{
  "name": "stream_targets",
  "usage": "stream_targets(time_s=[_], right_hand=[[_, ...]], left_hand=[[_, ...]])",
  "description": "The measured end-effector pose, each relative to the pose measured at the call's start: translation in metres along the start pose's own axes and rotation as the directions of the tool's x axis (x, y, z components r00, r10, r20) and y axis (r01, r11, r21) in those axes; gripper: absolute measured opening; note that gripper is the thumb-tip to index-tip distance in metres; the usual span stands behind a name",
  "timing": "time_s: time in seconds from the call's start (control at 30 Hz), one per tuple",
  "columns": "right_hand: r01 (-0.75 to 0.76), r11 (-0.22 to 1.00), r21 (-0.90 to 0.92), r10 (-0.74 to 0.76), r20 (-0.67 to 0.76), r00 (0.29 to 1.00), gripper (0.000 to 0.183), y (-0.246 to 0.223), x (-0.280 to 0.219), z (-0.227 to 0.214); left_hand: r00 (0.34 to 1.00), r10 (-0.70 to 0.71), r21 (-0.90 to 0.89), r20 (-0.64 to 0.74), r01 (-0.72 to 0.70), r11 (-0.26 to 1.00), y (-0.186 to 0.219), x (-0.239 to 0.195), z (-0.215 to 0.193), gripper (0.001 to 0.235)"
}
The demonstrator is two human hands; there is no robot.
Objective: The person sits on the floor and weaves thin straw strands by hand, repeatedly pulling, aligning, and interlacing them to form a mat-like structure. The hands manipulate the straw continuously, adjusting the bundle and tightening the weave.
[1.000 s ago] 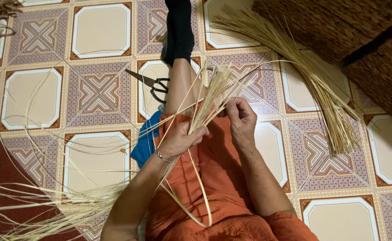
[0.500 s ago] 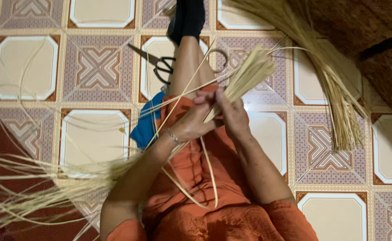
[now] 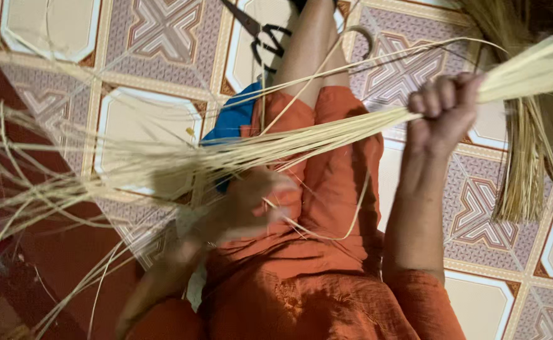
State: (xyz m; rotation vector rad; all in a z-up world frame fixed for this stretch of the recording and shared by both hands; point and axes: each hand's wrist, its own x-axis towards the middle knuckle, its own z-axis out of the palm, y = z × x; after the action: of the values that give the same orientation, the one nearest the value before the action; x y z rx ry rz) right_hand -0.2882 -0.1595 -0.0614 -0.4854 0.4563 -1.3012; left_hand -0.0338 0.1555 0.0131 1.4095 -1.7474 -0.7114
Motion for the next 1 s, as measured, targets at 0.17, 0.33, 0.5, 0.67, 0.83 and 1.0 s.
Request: stream_targets(time_s=[0.17, 0.33, 0.5, 0.67, 0.83, 1.0], right_hand=[[0.008, 0.992, 0.123, -0.028, 0.168, 0.985, 0.05, -0.045, 0.027, -0.046], [0.012, 0.97, 0.245, -0.044, 0.124, 0.991, 0.05, -0.091, 0.041, -0.05], [0.028, 0.831, 0.555, -0.006, -0.043, 0.999, 0.046, -0.116, 0.034, -0.011], [0.189, 0.697, 0.691, 0.061, -0.32, 0.945, 0.042, -0.122, 0.028, -0.001], [-0.017, 0.814, 0.58, 0.024, -0.005, 1.0, 0.047, -0.099, 0.034, -0.033], [-0.1, 0.881, 0.463, 0.06, 0.1, 0.993, 0.054, -0.066, 0.008, -0.04]], left_hand=[[0.999, -0.008, 0.268, 0.032, -0.001, 0.964, -0.001, -0.033, 0.033, 0.057], [0.997, -0.041, 0.448, -0.061, 0.064, 0.892, -0.022, -0.054, 0.048, 0.026], [0.961, 0.084, 0.354, -0.263, 0.015, 0.935, -0.041, -0.058, 0.037, 0.016], [0.956, 0.002, 0.566, -0.293, 0.171, 0.806, -0.033, -0.086, -0.023, 0.042], [0.861, -0.026, 0.559, -0.508, 0.352, 0.751, -0.053, -0.134, -0.073, 0.024], [0.632, -0.451, 0.417, -0.63, 0.766, 0.49, -0.126, -0.198, -0.105, 0.027]])
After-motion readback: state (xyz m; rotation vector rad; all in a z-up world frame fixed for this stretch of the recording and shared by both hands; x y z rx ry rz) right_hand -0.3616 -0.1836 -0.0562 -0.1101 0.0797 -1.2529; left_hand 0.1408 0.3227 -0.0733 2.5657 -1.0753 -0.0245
